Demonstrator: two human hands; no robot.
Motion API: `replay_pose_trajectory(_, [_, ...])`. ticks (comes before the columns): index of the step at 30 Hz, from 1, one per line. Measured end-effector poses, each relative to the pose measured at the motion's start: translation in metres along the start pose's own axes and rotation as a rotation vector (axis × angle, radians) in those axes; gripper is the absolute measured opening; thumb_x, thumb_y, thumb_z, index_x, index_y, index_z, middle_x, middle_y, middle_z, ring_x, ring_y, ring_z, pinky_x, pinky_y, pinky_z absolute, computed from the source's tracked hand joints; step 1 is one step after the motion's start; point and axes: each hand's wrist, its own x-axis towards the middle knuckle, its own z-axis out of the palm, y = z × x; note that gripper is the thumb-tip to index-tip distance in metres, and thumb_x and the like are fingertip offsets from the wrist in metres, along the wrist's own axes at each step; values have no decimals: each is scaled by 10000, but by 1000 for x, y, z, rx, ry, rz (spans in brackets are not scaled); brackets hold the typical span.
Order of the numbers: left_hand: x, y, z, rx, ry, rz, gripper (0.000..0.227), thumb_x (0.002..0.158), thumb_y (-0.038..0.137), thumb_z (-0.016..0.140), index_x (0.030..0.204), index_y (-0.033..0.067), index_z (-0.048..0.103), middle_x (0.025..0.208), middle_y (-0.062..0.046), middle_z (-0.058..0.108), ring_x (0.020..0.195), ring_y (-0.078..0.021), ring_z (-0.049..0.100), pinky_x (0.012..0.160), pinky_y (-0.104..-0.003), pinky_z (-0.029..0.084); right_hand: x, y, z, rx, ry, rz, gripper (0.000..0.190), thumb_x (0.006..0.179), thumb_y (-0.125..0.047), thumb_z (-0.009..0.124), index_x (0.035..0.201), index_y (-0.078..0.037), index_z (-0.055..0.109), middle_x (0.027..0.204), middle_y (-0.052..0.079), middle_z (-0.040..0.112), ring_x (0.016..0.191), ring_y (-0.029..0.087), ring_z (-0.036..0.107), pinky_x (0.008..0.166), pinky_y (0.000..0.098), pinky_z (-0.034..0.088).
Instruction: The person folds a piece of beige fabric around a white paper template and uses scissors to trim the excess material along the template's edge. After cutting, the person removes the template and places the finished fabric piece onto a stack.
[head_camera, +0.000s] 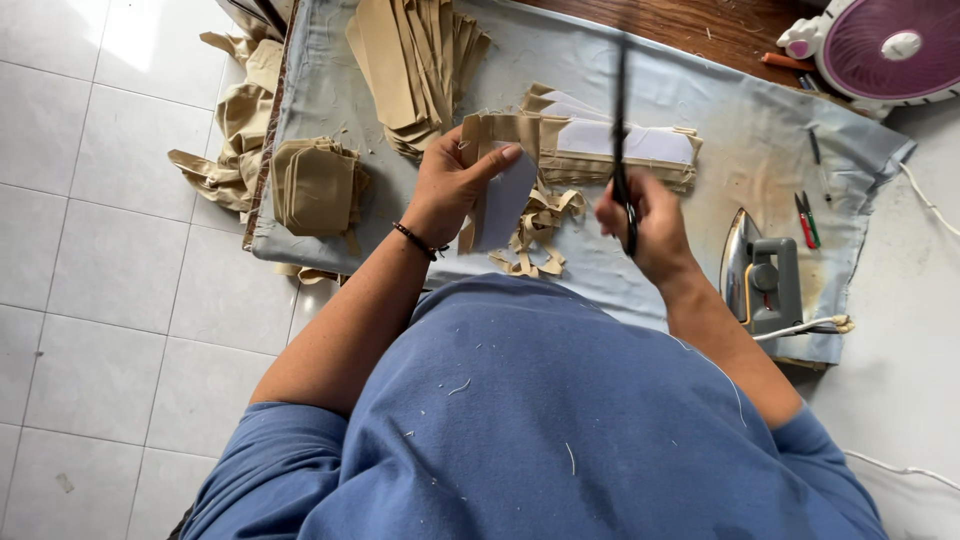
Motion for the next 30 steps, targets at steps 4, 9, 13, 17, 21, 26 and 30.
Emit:
replay_pose_trajectory(4, [9, 7, -9, 0, 11, 4, 248, 759, 131, 930, 829, 68, 701, 649, -53, 702, 587, -87, 682, 561, -197, 547, -36, 25, -12, -419, -229, 193, 474, 780, -499, 884, 1005, -129, 692, 798, 97, 687, 783, 260, 617, 814, 399, 479])
replay_pose_trajectory(9, [14, 15, -4, 53, -24, 35, 249, 738, 118, 945, 823, 54, 719, 630, -65, 690, 577, -82, 668, 541, -197, 543, -54, 6, -7, -479, -241, 161, 422, 819, -517, 830, 899, -137, 666, 676, 82, 637, 671, 233, 516, 709, 352, 439])
replay_pose_trajectory(13, [16, 15, 5, 90, -28, 25, 233, 751, 113, 938, 823, 55, 724, 625, -56, 685, 586, -68, 657, 544, -191, 533, -52, 6, -8, -469, -191, 169, 376, 848, -481, 823, 860, -142, 659, 627, 77, 609, 620, 224, 499, 670, 332, 422])
replay_pose_trajectory(17, [18, 10, 13, 129, -24, 16, 218, 750, 111, 938, 815, 56, 738, 620, -56, 686, 591, -65, 651, 556, -190, 530, -54, 6, -12, -443, -170, 203, 369, 849, -457, 836, 815, -144, 644, 603, 77, 590, 612, 217, 519, 655, 326, 439])
replay_pose_trajectory(21, [21, 3, 22, 142, -17, 3, 226, 741, 106, 943, 816, 50, 737, 624, -62, 691, 589, -67, 651, 552, -192, 532, -58, 10, -16, -413, -138, 214, 368, 854, -434, 840, 790, -132, 641, 583, 80, 579, 590, 207, 510, 627, 325, 429])
replay_pose_trajectory(26, [26, -13, 29, 137, -6, 0, 224, 743, 111, 944, 815, 43, 744, 629, -71, 703, 593, -73, 656, 557, -187, 522, -66, 20, -26, -409, -120, 211, 356, 871, -410, 831, 755, -146, 623, 548, 59, 586, 564, 193, 530, 604, 294, 432])
replay_pose_trajectory(30, [27, -15, 35, 138, -7, -12, 220, 741, 109, 941, 820, 49, 745, 639, -64, 710, 595, -73, 665, 561, -183, 529, -66, 18, -31, -396, -118, 198, 362, 876, -390, 830, 733, -133, 618, 519, 69, 600, 538, 198, 559, 581, 285, 434])
